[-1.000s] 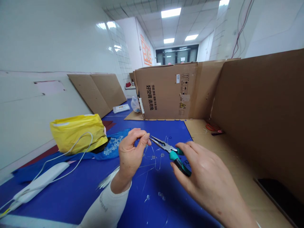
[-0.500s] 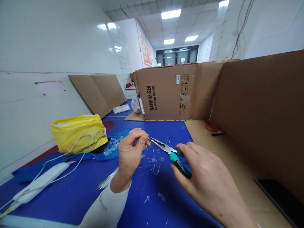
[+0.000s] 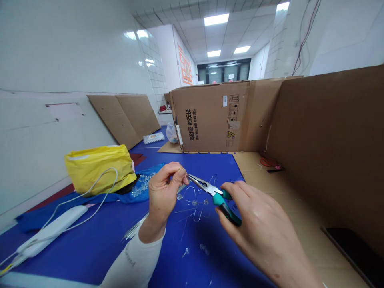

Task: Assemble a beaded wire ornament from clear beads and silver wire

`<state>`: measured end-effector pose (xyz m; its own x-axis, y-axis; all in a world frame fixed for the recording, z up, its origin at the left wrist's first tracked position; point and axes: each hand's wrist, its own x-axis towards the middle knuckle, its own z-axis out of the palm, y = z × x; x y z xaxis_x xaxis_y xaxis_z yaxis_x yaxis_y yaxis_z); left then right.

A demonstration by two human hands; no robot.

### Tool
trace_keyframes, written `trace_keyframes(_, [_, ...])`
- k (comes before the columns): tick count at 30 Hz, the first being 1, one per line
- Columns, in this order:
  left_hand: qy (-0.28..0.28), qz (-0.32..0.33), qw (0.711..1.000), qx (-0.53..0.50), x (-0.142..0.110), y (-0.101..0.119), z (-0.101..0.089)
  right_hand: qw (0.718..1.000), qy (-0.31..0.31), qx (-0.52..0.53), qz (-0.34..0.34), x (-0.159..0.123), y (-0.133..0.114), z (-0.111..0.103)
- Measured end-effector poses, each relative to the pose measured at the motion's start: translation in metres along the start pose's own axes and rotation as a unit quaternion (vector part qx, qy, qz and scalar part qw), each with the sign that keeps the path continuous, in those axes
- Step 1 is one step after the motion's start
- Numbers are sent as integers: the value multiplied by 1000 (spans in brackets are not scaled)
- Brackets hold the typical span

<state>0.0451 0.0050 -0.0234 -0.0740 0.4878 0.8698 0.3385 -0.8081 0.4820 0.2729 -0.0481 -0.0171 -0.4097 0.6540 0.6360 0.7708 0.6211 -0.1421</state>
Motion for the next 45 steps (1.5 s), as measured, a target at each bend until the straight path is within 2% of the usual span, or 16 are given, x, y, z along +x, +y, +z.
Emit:
trace_keyframes(4, [1, -10, 1000, 5, -1, -1, -1, 1000, 3, 4, 5, 0, -1, -1])
trace_keyframes(8, [8, 18, 1000, -1, 1, -3, -4, 1000, -11, 17, 20, -1, 0, -6])
trace_keyframes(13, [-23, 38, 999, -31, 6, -6, -8, 999, -29, 19, 28, -3, 5, -13])
trace_keyframes(19, [-56, 51, 995, -57, 7, -12, -10, 1000, -27, 16, 5, -5, 3, -13])
trace_keyframes(27, [-69, 61, 993, -73, 7, -15, -10, 1000, -19, 1, -4, -7, -1, -11])
trace_keyframes(45, [-76, 18, 995, -63, 11, -11, -10, 999, -31, 12, 7, -6, 2, -7])
